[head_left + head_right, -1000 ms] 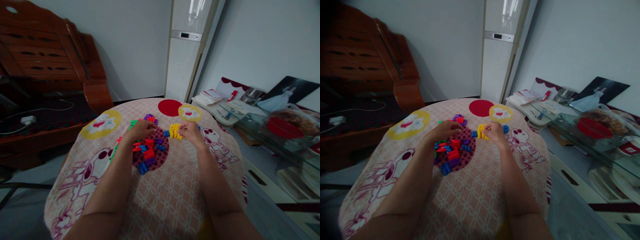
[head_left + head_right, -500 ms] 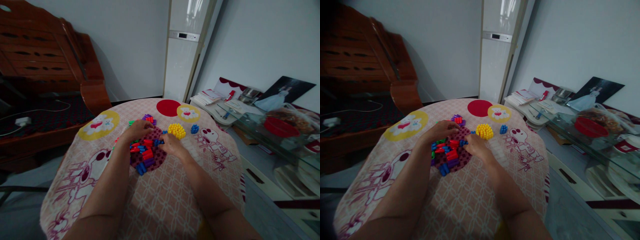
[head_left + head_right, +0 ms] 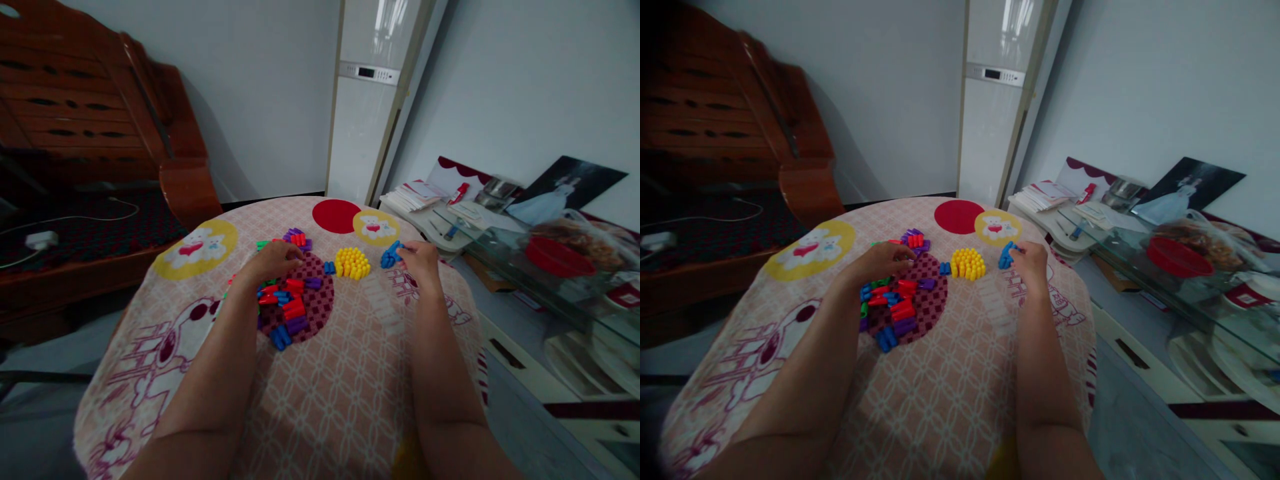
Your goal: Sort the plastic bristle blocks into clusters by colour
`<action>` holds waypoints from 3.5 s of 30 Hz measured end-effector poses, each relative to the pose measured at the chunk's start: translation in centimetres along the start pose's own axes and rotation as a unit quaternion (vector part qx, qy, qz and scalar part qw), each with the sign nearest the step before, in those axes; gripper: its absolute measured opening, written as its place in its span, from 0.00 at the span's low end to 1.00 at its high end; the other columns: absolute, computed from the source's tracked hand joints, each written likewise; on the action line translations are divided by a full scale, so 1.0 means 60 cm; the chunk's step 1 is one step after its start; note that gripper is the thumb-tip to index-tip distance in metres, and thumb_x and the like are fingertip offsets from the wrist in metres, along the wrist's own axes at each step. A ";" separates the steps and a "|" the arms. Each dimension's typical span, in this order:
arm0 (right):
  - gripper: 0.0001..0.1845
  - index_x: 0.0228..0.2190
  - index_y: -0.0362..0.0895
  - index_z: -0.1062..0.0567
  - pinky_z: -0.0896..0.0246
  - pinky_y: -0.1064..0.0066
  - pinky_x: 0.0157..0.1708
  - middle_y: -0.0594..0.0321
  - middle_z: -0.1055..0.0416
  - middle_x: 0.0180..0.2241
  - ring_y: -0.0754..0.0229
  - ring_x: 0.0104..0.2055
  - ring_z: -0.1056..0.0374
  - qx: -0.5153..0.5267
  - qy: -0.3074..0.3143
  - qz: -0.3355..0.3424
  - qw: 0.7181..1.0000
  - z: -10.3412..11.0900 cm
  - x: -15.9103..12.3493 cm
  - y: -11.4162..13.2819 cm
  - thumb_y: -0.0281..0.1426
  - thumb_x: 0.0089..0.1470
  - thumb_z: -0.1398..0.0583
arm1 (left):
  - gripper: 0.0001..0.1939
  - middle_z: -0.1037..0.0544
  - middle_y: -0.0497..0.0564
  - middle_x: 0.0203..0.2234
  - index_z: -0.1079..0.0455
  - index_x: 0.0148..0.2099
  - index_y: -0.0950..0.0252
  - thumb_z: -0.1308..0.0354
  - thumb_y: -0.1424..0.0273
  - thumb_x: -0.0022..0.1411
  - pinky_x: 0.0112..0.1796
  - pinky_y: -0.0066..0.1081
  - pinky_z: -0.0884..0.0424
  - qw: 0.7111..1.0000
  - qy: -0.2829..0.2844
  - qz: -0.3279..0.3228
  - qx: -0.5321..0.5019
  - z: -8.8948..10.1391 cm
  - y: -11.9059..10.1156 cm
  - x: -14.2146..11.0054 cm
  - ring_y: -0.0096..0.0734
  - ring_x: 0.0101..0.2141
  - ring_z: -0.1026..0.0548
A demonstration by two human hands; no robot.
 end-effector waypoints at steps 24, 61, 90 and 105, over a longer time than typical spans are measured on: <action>0.22 0.33 0.36 0.17 0.42 0.66 0.38 0.42 0.21 0.34 0.50 0.37 0.28 -0.289 -0.056 0.019 0.956 -0.039 0.005 -0.067 0.32 0.59 0.50 | 0.15 0.19 0.48 0.26 0.20 0.38 0.64 0.44 0.74 0.49 0.32 0.26 0.30 0.998 0.046 0.046 0.011 0.001 0.020 -0.010 0.34 0.28 0.23; 0.17 0.25 0.42 0.23 0.39 0.69 0.27 0.60 0.27 0.21 0.58 0.24 0.33 0.017 -0.090 0.190 0.978 -0.045 -0.023 0.063 0.39 0.55 0.45 | 0.21 0.19 0.51 0.40 0.22 0.47 0.61 0.43 0.74 0.49 0.43 0.32 0.29 0.996 -0.028 0.017 0.078 0.047 0.035 -0.082 0.37 0.40 0.23; 0.12 0.24 0.41 0.22 0.41 0.74 0.23 0.63 0.28 0.19 0.61 0.23 0.32 0.041 0.077 0.108 0.990 -0.068 -0.036 0.072 0.38 0.50 0.39 | 0.22 0.19 0.57 0.42 0.26 0.51 0.68 0.40 0.60 0.57 0.41 0.36 0.25 0.969 -0.123 -0.044 -0.208 -0.037 -0.054 -0.045 0.39 0.39 0.21; 0.18 0.37 0.34 0.18 0.38 0.62 0.40 0.38 0.22 0.38 0.45 0.41 0.26 -0.302 -0.096 -0.043 0.947 -0.015 -0.005 -0.059 0.31 0.57 0.45 | 0.18 0.19 0.51 0.28 0.23 0.46 0.66 0.42 0.60 0.58 0.30 0.28 0.28 0.978 -0.108 -0.026 -0.175 -0.029 -0.036 -0.044 0.33 0.28 0.22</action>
Point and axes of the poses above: each hand's wrist, its own x-axis towards the middle knuckle, its own z-axis out of the back of the hand, y = z × x, the point moved 3 cm from there along x, towards the middle knuckle
